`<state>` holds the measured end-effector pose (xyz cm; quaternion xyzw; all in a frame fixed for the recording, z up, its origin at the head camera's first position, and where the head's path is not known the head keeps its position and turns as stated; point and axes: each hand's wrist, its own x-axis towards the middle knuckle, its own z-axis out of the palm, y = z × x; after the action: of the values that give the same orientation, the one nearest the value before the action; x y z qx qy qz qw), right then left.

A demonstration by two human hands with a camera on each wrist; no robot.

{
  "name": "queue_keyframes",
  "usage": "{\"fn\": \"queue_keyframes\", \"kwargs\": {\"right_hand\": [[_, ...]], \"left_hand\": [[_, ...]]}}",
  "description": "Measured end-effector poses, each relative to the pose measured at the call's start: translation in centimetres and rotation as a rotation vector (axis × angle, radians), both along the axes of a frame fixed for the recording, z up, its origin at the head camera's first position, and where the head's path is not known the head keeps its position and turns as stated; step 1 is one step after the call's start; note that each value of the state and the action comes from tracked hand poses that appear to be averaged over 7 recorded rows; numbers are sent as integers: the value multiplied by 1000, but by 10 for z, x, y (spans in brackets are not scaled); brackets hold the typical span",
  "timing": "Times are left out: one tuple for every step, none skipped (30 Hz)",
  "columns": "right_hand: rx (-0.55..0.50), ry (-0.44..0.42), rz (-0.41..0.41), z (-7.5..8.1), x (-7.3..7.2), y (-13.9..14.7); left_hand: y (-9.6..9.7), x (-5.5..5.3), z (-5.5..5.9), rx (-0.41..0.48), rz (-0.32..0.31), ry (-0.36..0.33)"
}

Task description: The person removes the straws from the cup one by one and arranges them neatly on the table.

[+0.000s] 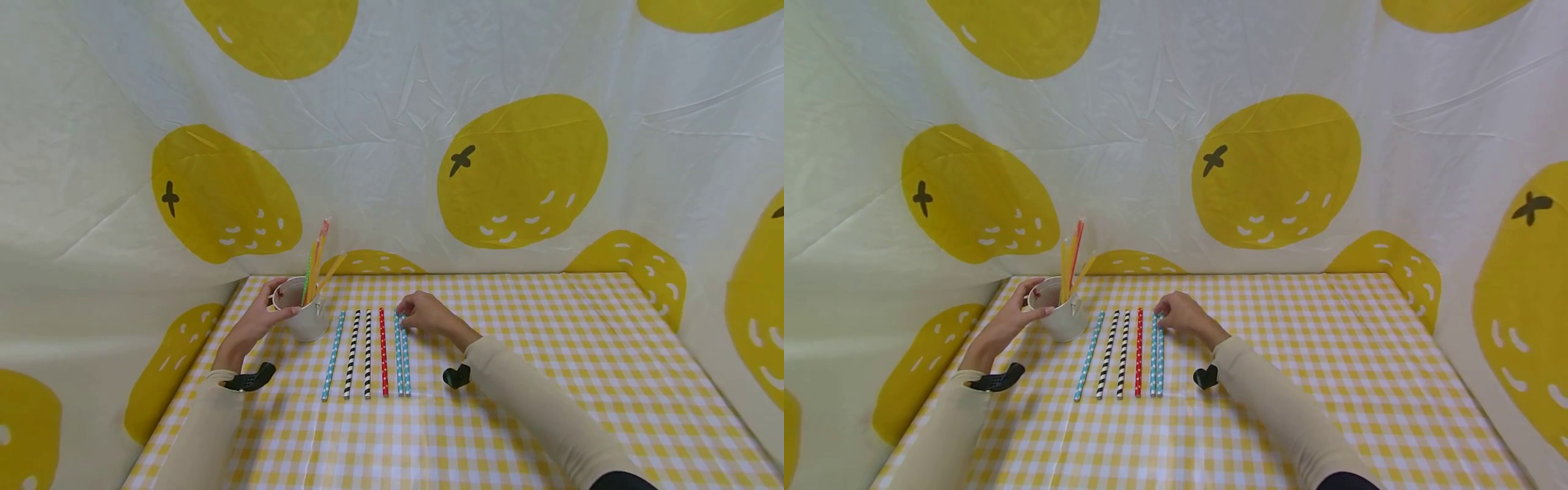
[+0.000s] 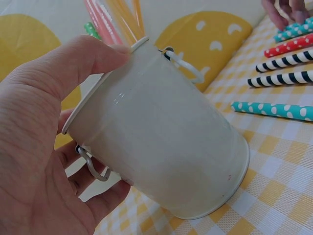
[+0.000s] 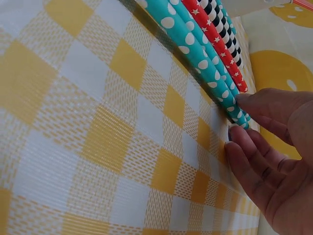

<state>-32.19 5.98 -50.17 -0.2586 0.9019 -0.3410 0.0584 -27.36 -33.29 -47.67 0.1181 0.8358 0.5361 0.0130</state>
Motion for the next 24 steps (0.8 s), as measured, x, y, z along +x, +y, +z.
{"fn": "queue_keyframes", "kwargs": {"right_hand": [[7,-3,-6,0,0,0],[14,-7,-14,0,1,0],[18,-9,-21,0,1,0],[24,-17,-29,1,2,0],[30,-26,-37,2,3,0],[30,-41,-45,2,4,0],[32,-53,-50,3,5,1],[32,-66,-55,4,5,1],[30,-79,-58,4,6,1],[28,-91,-62,5,7,1],[22,-101,-65,5,7,1],[19,-107,-67,6,7,2],[24,-105,-68,6,7,2],[25,-103,-71,6,7,2],[27,-101,-73,6,7,2],[28,-98,-75,7,7,3],[31,-95,-75,7,7,3],[35,-92,-76,7,7,3],[37,-91,-76,7,7,3],[36,-93,-75,7,6,3],[33,-95,-73,7,6,3],[32,-96,-70,6,6,3],[29,-98,-65,6,6,3],[25,-100,-63,6,6,3]], "left_hand": [[0,0,0,-1,3,-2],[0,0,0,-2,5,-4],[0,0,0,-4,4,-5],[0,0,0,-7,4,-6],[0,0,0,-6,9,-10],[0,0,0,-8,9,-10],[1,0,0,-9,9,-11],[1,1,0,-9,8,-11],[1,1,0,-8,6,-10],[1,1,0,-7,4,-10],[1,1,0,-4,4,-10],[1,1,0,0,4,-10],[2,2,0,3,5,-12],[1,2,0,1,4,-9],[1,2,1,3,5,-9],[1,2,1,3,7,-10],[2,2,1,4,10,-10],[2,1,1,4,10,-12],[1,1,1,4,9,-13],[1,1,1,2,5,-12],[2,1,1,5,9,-16],[1,0,1,7,11,-18],[1,0,0,9,12,-20],[1,-1,0,7,11,-21]]}}
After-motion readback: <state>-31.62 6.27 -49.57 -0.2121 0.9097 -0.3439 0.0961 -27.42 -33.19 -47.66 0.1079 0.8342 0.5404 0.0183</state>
